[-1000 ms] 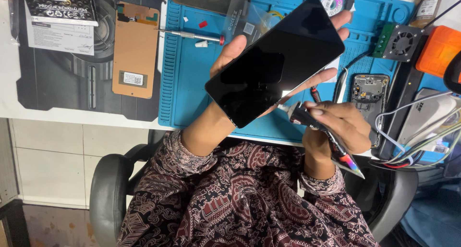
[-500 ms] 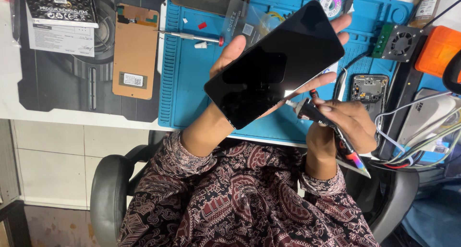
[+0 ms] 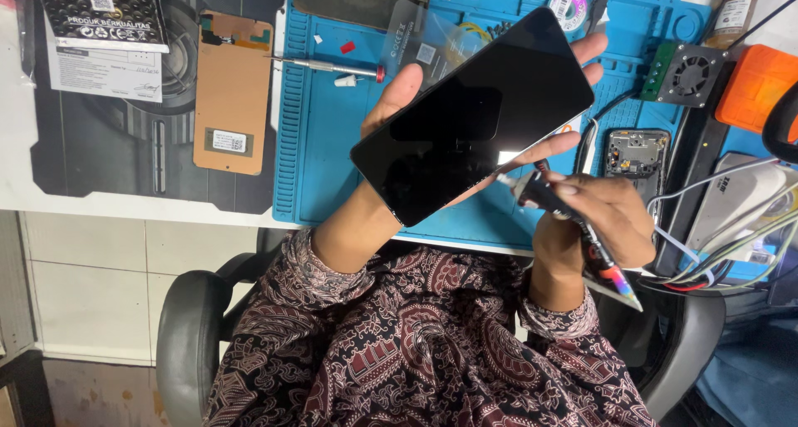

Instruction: The person holds a smartphone whose screen is held by rubber bands, then picks up a tube of adhesive and squeezes glue along the edge of the phone, rotating the phone to apply adhesive around its frame while seated at a repair workbench.

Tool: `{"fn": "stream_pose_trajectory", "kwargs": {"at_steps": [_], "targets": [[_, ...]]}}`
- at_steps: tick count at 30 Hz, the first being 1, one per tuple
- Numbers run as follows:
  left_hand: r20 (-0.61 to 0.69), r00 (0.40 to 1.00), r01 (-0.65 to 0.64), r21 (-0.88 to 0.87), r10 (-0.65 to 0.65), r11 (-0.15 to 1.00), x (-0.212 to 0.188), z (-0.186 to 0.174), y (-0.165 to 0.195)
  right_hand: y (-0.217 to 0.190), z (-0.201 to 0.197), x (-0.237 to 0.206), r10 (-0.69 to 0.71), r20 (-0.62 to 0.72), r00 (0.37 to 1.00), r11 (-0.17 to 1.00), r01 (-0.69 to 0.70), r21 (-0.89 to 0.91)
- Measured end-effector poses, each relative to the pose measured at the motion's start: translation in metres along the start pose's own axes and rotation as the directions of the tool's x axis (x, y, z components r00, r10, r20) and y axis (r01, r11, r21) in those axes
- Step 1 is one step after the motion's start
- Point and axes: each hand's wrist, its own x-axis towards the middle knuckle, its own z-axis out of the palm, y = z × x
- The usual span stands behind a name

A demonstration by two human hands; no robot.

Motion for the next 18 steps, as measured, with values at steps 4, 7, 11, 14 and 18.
{"fn": "stream_pose_trajectory", "kwargs": {"at_steps": [4,7,11,14,18], "targets": [[0.057,0.998,0.037,0.026,-0.038,0.999,-0.0009,-0.0024,0.0026,0.0005,-0.0008,-0.0021,-0.001,0.025,1.0,0.996,0.003,-0.088],[0.042,0.998,0.033,0.064,-0.036,0.997,-0.0032,-0.0041,0.0027,0.0011,-0.001,-0.0036,-0.032,-0.019,0.999,0.999,0.031,-0.024],[0.108,0.992,0.052,0.129,-0.067,0.99,-0.0012,-0.007,0.005,0.0011,-0.0039,-0.0032,0.022,0.033,0.999,0.993,-0.018,-0.116],[0.091,0.994,0.052,0.139,-0.065,0.989,-0.0031,-0.0066,0.0041,0.0008,-0.004,-0.0033,-0.018,-0.012,1.0,0.997,0.017,-0.069],[0.072,0.996,0.042,0.152,-0.054,0.988,-0.0044,-0.0041,0.0033,-0.0001,-0.0019,-0.0039,-0.011,-0.038,0.999,0.99,0.006,-0.14]]}}
